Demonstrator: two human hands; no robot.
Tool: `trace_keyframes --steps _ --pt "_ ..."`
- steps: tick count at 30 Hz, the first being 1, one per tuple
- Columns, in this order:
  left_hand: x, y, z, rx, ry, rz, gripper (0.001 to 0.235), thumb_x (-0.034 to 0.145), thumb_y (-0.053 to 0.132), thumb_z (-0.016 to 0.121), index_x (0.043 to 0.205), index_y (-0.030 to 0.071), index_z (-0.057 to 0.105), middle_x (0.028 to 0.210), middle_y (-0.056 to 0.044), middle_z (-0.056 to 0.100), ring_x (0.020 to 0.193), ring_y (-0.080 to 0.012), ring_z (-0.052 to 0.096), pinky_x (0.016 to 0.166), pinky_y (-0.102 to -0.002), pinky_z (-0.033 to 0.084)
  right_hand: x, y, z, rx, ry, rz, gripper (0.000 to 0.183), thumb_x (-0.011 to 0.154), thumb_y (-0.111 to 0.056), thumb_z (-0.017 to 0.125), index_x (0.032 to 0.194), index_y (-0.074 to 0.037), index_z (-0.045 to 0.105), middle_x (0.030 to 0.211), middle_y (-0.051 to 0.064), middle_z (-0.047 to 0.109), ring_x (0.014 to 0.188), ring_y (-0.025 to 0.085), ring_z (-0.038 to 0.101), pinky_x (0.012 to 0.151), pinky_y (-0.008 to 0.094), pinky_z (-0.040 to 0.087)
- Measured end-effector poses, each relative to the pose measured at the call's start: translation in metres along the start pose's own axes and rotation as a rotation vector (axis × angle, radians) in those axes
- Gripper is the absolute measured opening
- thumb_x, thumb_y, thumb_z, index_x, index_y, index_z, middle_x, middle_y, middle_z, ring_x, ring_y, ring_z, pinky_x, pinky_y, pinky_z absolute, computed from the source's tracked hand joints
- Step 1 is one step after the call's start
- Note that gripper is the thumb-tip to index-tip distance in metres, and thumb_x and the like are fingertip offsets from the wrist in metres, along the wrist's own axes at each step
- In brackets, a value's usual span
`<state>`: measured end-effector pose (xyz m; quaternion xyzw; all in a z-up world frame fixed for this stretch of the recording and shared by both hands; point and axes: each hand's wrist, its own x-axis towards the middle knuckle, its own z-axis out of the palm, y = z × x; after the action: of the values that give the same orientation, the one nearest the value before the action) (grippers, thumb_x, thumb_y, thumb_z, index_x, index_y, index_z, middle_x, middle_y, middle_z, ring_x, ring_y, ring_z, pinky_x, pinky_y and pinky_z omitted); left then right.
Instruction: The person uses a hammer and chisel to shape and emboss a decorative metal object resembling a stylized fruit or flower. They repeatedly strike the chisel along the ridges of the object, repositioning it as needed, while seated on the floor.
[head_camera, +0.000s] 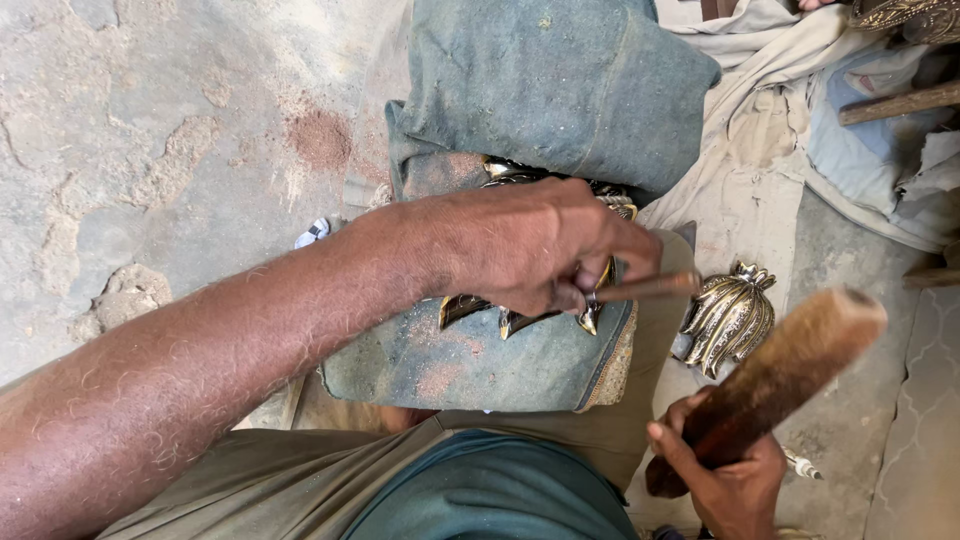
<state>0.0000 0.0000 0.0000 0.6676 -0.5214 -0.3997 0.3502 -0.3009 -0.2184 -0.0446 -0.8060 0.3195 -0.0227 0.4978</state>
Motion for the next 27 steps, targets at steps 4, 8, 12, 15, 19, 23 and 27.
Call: trace_keyframes --steps 4,8,12,15,19,23,27 --pt "0.004 0.003 -0.001 0.064 0.029 0.092 0.056 0.082 0.005 0.077 0.134 0.022 0.063 0.093 -0.004 0.075 0.084 -0.0156 0.074 0.065 -0.036 0.061 -0.007 -0.007 0.002 -0.085 -0.027 -0.108 0.029 0.075 0.009 0.08 0.098 0.003 0.063 0.075 0.011 0.069 0.066 0.015 0.068 0.061 0.029 0.057" --pt "0.009 0.004 -0.003 0.107 -0.083 0.047 0.057 0.081 0.007 0.076 0.134 0.023 0.062 0.097 -0.004 0.076 0.085 -0.016 0.074 0.071 -0.037 0.06 -0.016 -0.013 0.005 -0.156 0.066 -0.172 0.027 0.075 0.008 0.081 0.094 0.002 0.063 0.072 0.008 0.069 0.065 0.013 0.068 0.062 0.027 0.055" --pt "0.012 0.0 0.001 0.16 0.087 0.318 0.056 0.072 0.008 0.081 0.126 0.016 0.067 0.105 -0.007 0.076 0.099 -0.0258 0.072 0.08 -0.041 0.057 -0.021 -0.016 0.009 -0.3 0.192 -0.145 0.023 0.074 0.004 0.085 0.087 0.001 0.066 0.069 0.008 0.067 0.061 0.013 0.065 0.06 0.027 0.053" --pt "0.018 -0.003 0.002 0.138 0.053 0.299 0.055 0.075 0.003 0.074 0.127 0.018 0.065 0.109 -0.007 0.074 0.1 -0.0269 0.071 0.081 -0.04 0.058 -0.02 -0.015 0.01 -0.453 0.233 -0.229 0.03 0.071 -0.001 0.088 0.093 0.001 0.068 0.071 0.006 0.068 0.063 0.011 0.065 0.063 0.027 0.052" --pt "0.018 -0.005 0.001 0.189 0.01 0.343 0.052 0.081 0.004 0.072 0.13 0.018 0.065 0.11 -0.008 0.075 0.102 -0.0274 0.071 0.082 -0.041 0.058 -0.025 -0.007 0.006 -0.499 0.263 -0.218 0.029 0.072 -0.003 0.089 0.091 -0.001 0.068 0.069 0.005 0.067 0.06 0.01 0.064 0.063 0.026 0.052" --pt "0.018 -0.002 -0.002 0.226 -0.083 0.276 0.061 0.078 0.004 0.073 0.134 0.024 0.063 0.104 -0.007 0.075 0.098 -0.0266 0.071 0.08 -0.041 0.057 -0.03 -0.005 0.001 -0.388 0.264 -0.129 0.022 0.078 -0.005 0.086 0.087 -0.004 0.066 0.064 0.003 0.066 0.054 0.009 0.064 0.058 0.024 0.054" --pt "0.013 0.001 -0.005 0.195 -0.006 0.356 0.046 0.083 0.004 0.072 0.124 0.026 0.071 0.107 -0.003 0.077 0.099 -0.0245 0.073 0.078 -0.041 0.06 -0.025 0.01 -0.012 -0.633 0.311 -0.418 0.028 0.074 -0.006 0.089 0.093 -0.001 0.069 0.079 0.007 0.069 0.064 0.014 0.068 0.066 0.027 0.056"
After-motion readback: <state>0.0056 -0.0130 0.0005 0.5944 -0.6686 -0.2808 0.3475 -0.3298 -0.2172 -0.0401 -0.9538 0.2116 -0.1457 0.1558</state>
